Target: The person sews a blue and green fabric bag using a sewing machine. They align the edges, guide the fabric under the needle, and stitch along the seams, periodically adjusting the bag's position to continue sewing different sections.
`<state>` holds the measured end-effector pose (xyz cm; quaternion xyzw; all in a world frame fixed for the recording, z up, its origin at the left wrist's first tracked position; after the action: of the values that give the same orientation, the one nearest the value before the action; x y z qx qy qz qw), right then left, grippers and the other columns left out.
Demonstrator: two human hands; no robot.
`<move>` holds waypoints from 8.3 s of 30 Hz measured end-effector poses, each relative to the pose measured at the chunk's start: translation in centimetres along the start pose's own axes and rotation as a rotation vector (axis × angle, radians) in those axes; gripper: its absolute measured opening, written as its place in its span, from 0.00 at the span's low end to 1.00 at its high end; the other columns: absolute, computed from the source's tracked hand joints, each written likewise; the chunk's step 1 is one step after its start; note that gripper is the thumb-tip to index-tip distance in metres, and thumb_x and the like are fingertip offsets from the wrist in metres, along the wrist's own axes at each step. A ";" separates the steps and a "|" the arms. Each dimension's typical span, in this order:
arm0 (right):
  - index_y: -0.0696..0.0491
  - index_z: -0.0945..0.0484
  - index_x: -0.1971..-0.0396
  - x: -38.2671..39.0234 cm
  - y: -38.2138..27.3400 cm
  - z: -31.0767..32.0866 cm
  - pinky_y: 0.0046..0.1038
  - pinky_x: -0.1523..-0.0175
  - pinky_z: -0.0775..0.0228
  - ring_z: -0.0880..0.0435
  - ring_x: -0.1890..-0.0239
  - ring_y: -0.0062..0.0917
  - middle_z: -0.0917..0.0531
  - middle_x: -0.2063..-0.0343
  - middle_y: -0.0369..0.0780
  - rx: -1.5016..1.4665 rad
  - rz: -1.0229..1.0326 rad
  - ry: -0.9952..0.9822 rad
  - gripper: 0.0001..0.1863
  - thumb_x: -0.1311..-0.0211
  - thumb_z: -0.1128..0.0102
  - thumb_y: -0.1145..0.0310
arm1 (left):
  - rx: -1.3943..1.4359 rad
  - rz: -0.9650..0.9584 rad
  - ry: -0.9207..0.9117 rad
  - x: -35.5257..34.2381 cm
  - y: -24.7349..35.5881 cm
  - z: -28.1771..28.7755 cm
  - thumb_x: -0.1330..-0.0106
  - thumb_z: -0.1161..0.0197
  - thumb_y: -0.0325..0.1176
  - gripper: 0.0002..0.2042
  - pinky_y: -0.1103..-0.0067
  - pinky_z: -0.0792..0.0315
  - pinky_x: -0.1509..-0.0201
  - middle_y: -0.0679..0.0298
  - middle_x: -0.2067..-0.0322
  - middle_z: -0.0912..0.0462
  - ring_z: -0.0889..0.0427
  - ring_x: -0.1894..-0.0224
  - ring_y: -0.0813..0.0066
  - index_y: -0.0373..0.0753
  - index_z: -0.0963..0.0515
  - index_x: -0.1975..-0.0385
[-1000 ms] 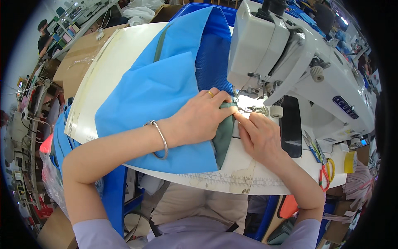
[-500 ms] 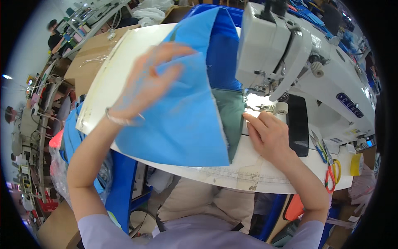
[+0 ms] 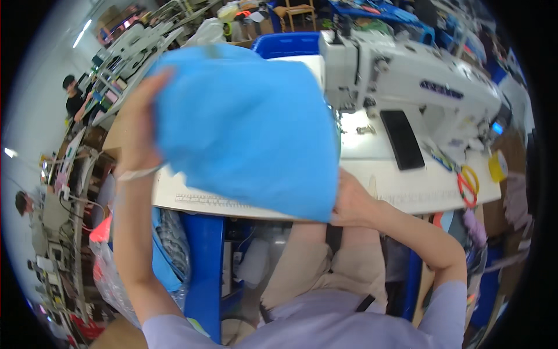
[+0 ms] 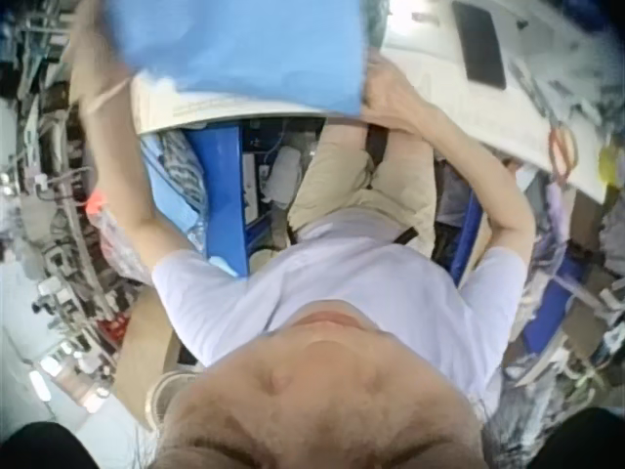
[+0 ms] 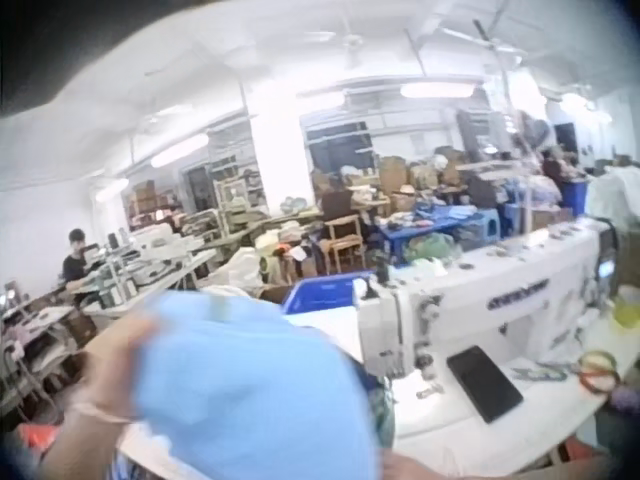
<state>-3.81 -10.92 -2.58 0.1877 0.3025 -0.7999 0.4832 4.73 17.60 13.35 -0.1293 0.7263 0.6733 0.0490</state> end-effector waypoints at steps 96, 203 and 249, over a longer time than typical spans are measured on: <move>0.59 0.24 0.45 19.5 -5.6 -13.7 0.38 0.41 0.27 0.17 0.52 0.37 0.15 0.53 0.47 -1.504 -0.998 -0.257 0.23 0.24 0.52 0.54 | -0.866 -0.794 -1.132 8.7 -18.1 -22.9 0.42 0.36 0.27 0.24 0.57 0.35 0.27 0.59 0.38 0.22 0.24 0.36 0.63 0.41 0.21 0.42; 0.65 0.18 0.58 12.4 -4.1 -11.7 0.30 0.59 0.26 0.19 0.66 0.18 0.15 0.72 0.45 -1.533 -1.122 -0.019 0.12 0.33 0.38 0.71 | -1.124 -0.531 -0.997 12.0 -16.9 -20.6 0.41 0.33 0.27 0.30 0.58 0.35 0.28 0.51 0.33 0.28 0.30 0.30 0.46 0.33 0.28 0.34; 0.63 0.30 0.37 16.7 -4.3 -11.8 0.35 0.34 0.34 0.27 0.39 0.34 0.24 0.41 0.47 -1.239 -1.249 -0.028 0.22 0.29 0.46 0.75 | -0.921 -0.820 -1.044 4.8 -18.4 -24.0 0.37 0.35 0.29 0.15 0.65 0.25 0.36 0.66 0.45 0.16 0.20 0.42 0.61 0.42 0.17 0.50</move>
<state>-15.23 -12.63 -19.99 -0.3179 0.7237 -0.6121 -0.0239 7.21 -7.83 -3.45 -0.0616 0.1542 0.8070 0.5667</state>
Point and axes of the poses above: each hand's wrist, its own x-axis away from the middle knuckle, its own z-axis out of the back of the hand, y = z × x, the point moved 8 cm from there along -x, towards the middle knuckle
